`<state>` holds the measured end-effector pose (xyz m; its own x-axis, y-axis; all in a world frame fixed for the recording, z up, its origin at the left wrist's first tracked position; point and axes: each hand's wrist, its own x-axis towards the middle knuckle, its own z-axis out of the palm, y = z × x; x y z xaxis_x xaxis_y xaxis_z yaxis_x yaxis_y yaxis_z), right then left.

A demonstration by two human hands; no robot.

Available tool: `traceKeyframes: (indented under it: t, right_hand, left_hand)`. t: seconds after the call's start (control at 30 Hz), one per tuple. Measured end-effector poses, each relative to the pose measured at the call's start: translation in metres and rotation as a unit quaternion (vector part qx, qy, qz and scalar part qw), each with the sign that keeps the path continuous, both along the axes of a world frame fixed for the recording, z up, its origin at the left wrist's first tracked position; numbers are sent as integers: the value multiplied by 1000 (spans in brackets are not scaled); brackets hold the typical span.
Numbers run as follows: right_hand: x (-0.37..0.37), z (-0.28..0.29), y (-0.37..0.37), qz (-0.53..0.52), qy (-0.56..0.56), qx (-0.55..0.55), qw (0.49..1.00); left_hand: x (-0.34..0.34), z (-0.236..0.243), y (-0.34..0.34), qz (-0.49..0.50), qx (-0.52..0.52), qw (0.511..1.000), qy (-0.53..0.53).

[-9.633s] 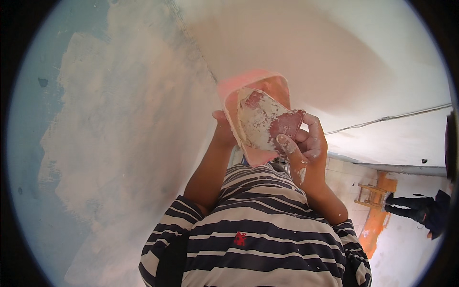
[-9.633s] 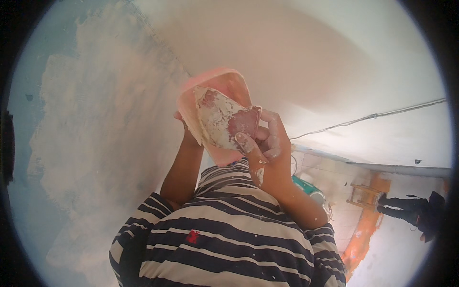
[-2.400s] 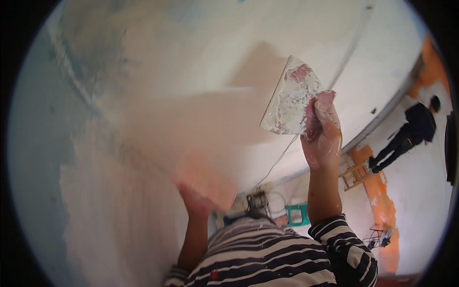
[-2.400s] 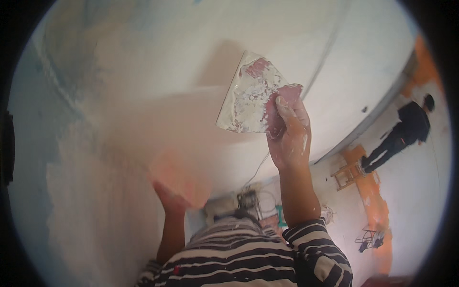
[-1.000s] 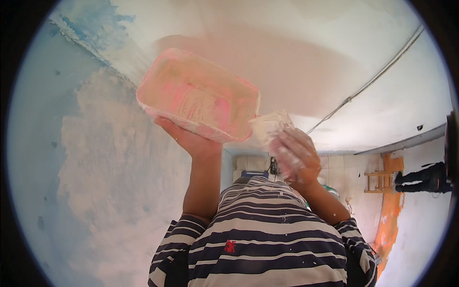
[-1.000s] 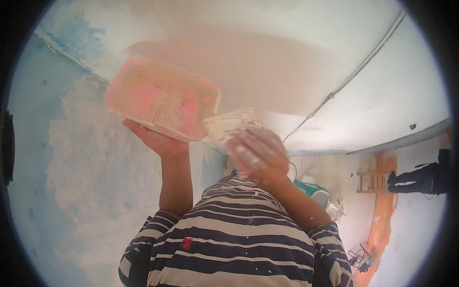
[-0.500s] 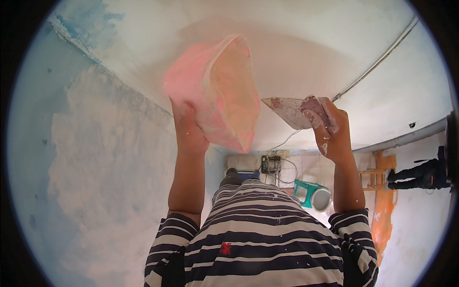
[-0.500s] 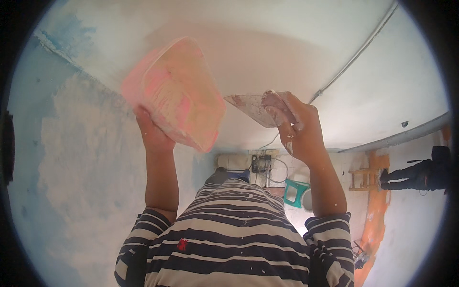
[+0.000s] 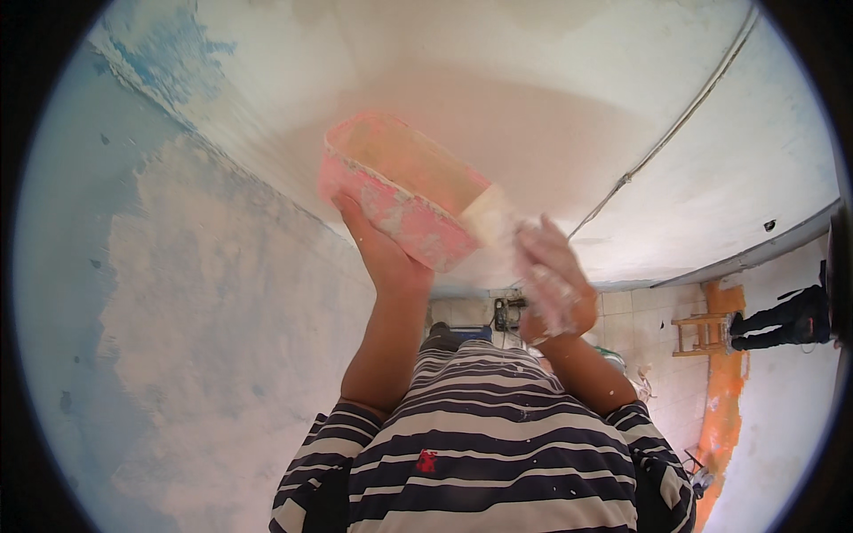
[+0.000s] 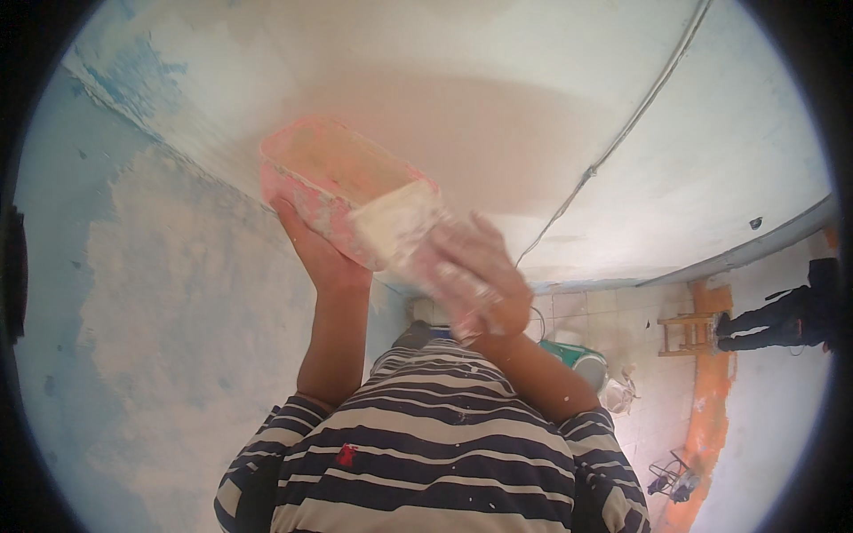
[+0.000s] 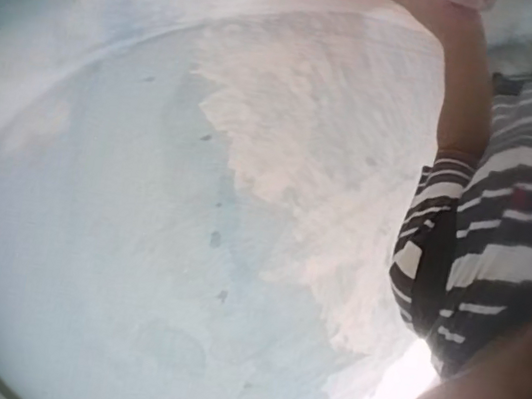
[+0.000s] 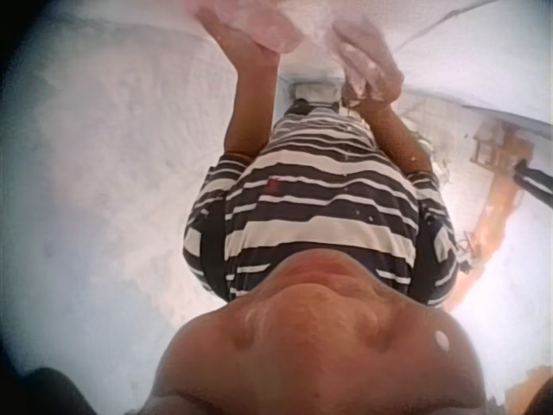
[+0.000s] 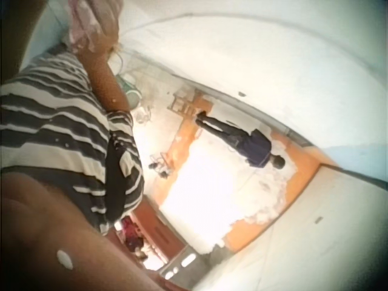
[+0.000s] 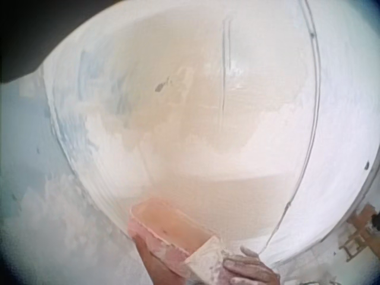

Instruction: The person applies plaster to a wall using a putty knife, frequently reloading the blade from a small pink container held in the other hand.

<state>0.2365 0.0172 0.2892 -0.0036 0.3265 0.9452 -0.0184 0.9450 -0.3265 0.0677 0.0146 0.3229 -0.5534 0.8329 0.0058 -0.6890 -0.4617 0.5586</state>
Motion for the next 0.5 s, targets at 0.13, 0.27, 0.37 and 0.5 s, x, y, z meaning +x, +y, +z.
traceKeyframes:
  t: [0.13,0.27,0.37,0.5]
  right_hand:
    - [13,-2,-14,-2,-162,33,986]
    - [36,-17,-24,36,-182,22,982]
    - [44,-14,-28,22,-165,14,986]
    - [20,-2,-11,-60,-100,41,992]
  left_hand:
    - [-13,-8,-3,-69,37,997,-26]
    - [-23,-8,1,-24,31,999,32]
    - [-28,-7,-2,7,32,999,36]
    - [-29,-10,-6,5,93,994,54]
